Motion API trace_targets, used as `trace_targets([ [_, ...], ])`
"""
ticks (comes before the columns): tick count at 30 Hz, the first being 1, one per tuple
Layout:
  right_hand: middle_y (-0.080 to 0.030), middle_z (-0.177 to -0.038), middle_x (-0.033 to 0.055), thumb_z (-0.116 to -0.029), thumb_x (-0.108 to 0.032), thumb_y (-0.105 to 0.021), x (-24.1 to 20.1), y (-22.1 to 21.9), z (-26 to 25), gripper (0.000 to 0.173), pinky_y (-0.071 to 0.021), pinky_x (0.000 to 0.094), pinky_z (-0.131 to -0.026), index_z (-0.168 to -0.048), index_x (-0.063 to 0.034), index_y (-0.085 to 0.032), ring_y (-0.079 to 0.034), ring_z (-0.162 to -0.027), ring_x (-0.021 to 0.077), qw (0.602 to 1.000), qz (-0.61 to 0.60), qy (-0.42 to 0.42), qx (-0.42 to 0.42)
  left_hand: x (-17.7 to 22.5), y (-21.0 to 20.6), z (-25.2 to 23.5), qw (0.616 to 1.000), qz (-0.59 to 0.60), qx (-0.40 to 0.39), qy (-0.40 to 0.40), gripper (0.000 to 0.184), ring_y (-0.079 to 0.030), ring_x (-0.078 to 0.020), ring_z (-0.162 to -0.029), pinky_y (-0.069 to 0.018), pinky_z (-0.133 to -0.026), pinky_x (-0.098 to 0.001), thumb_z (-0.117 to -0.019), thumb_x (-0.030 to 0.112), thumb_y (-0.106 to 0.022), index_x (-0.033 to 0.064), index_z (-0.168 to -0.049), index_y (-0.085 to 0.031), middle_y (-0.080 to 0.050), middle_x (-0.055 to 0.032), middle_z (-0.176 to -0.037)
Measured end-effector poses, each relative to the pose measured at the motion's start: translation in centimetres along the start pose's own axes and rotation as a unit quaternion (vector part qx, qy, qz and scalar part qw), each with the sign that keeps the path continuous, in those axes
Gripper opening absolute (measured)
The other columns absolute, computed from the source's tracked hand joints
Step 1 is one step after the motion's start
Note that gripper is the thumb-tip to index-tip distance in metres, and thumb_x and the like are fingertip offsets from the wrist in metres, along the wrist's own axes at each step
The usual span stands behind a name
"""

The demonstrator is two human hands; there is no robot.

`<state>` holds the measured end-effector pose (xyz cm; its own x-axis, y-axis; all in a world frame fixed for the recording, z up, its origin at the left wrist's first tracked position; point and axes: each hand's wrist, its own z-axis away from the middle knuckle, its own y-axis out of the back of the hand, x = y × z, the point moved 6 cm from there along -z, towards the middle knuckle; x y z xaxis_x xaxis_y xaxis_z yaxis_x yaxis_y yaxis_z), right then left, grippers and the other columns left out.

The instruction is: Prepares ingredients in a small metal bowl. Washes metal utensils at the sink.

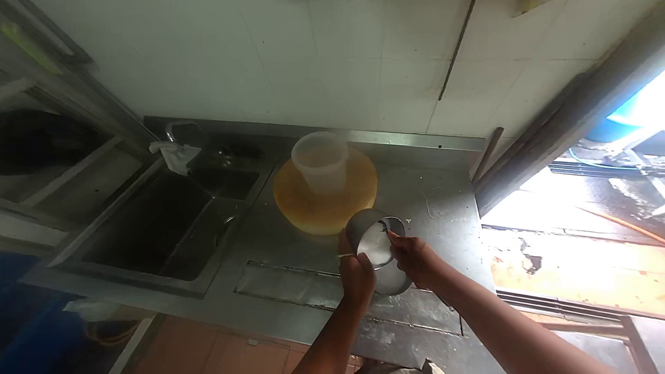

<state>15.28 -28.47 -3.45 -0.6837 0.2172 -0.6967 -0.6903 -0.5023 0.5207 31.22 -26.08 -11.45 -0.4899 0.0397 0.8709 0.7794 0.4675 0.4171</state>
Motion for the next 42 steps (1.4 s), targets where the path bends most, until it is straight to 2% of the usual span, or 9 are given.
trace_targets([
  [8, -0.044, -0.061, -0.0003, -0.1110, -0.023, -0.044, 1.2, -0.2, 0.1, 0.047, -0.0331, 0.0197, -0.032, -0.157, -0.0203, -0.036, -0.036, -0.037, 0.0046, 0.940, -0.292, -0.131, -0.118, 1.2, 0.1, 1.0, 0.998, 0.042, -0.025, 0.037, 0.063, -0.068, -0.0201, -0.104, -0.0564, -0.088, -0.0411, -0.0976, 0.018, -0.052, 0.0079, -0.157, -0.034, -0.068, -0.0146, -0.124],
  [10, -0.044, -0.062, -0.0004, -0.1102, -0.024, -0.045, 2.8, -0.5, -0.5, 0.047, -0.0338, 0.0197, -0.031, -0.156, -0.0222, -0.037, -0.036, -0.037, 0.0042, 0.934, -0.309, -0.117, -0.139, -0.1, -0.2, 1.1, 0.999, 0.033, -0.042, -0.001, 0.066, -0.066, -0.0179, -0.114, -0.0565, -0.094, -0.0398, -0.0978, 0.016, -0.050, 0.0095, -0.160, -0.029, -0.063, -0.0126, -0.135],
  [13, -0.048, -0.065, 0.0006, -0.1111, -0.030, -0.045, 4.5, -0.4, -0.7, 0.044, -0.0370, 0.0228, -0.035, -0.155, -0.0235, -0.042, -0.041, -0.039, 0.0071, 0.966, -0.210, -0.075, -0.131, -1.5, -0.5, 0.5, 0.994, 0.028, -0.094, -0.052, 0.066, -0.055, -0.0188, -0.135, -0.0488, -0.109, -0.0403, -0.0994, 0.016, -0.045, 0.0078, -0.162, -0.025, -0.049, -0.0129, -0.154],
  [16, -0.053, -0.072, 0.0040, -0.1109, -0.030, -0.046, 4.8, 0.3, -0.6, 0.046, -0.0416, 0.0265, -0.041, -0.156, -0.0246, -0.044, -0.045, -0.045, 0.0105, 0.994, -0.067, -0.017, -0.088, -1.6, -0.1, -0.8, 0.984, 0.017, -0.177, 0.004, 0.063, -0.059, -0.0173, -0.129, -0.0513, -0.106, -0.0427, -0.1012, 0.011, -0.044, 0.0176, -0.162, -0.028, -0.052, -0.0075, -0.152],
  [20, -0.073, -0.111, 0.0109, -0.1099, -0.023, -0.045, 3.8, 0.3, -0.1, 0.046, -0.0581, 0.0455, -0.086, -0.156, -0.0191, -0.047, -0.071, -0.091, 0.0222, 0.986, 0.131, 0.106, -0.016, -1.1, 0.0, -1.5, 0.973, -0.018, -0.225, 0.053, 0.060, -0.060, -0.0221, -0.128, -0.0507, -0.105, -0.0462, -0.1028, 0.010, -0.042, 0.0172, -0.161, -0.030, -0.055, -0.0099, -0.149],
  [23, -0.071, -0.096, 0.0135, -0.1074, -0.017, -0.044, 3.6, -0.7, 1.1, 0.057, -0.0581, 0.0543, -0.082, -0.162, -0.0299, -0.032, -0.071, -0.090, 0.0319, 0.965, 0.239, 0.109, 0.021, -0.8, -0.2, -1.4, 0.981, -0.017, -0.194, 0.012, 0.061, -0.058, -0.0186, -0.132, -0.0498, -0.108, -0.0430, -0.1025, 0.008, -0.043, 0.0153, -0.161, -0.029, -0.052, -0.0081, -0.152],
  [27, -0.070, -0.101, 0.0152, -0.1081, -0.017, -0.040, 4.1, -2.1, 2.7, 0.063, -0.0587, 0.0519, -0.079, -0.165, -0.0353, -0.020, -0.071, -0.090, 0.0336, 0.949, 0.304, 0.076, 0.043, -0.7, -0.4, -1.0, 0.983, -0.034, -0.181, -0.013, 0.062, -0.051, -0.0177, -0.139, -0.0452, -0.113, -0.0416, -0.1028, 0.008, -0.043, 0.0142, -0.162, -0.027, -0.047, -0.0074, -0.157],
  [37, -0.068, -0.094, 0.0144, -0.1073, -0.018, -0.043, 4.2, -1.4, 4.4, 0.062, -0.0591, 0.0477, -0.068, -0.165, -0.0330, -0.023, -0.071, -0.076, 0.0309, 0.937, 0.320, 0.069, 0.121, -0.3, -0.7, -0.1, 0.987, -0.055, -0.144, 0.033, 0.060, -0.051, -0.0222, -0.140, -0.0426, -0.116, -0.0406, -0.1035, 0.008, -0.047, 0.0042, -0.160, -0.027, -0.046, -0.0157, -0.156],
  [42, -0.070, -0.100, 0.0163, -0.1069, -0.015, -0.041, 3.9, -2.6, 2.1, 0.068, -0.0582, 0.0545, -0.078, -0.166, -0.0355, -0.013, -0.071, -0.090, 0.0363, 0.956, 0.284, 0.021, 0.066, 0.4, -0.7, 0.2, 0.992, -0.066, -0.111, -0.003, 0.061, -0.050, -0.0236, -0.140, -0.0435, -0.115, -0.0420, -0.1016, 0.008, -0.047, 0.0056, -0.160, -0.028, -0.046, -0.0149, -0.156],
])
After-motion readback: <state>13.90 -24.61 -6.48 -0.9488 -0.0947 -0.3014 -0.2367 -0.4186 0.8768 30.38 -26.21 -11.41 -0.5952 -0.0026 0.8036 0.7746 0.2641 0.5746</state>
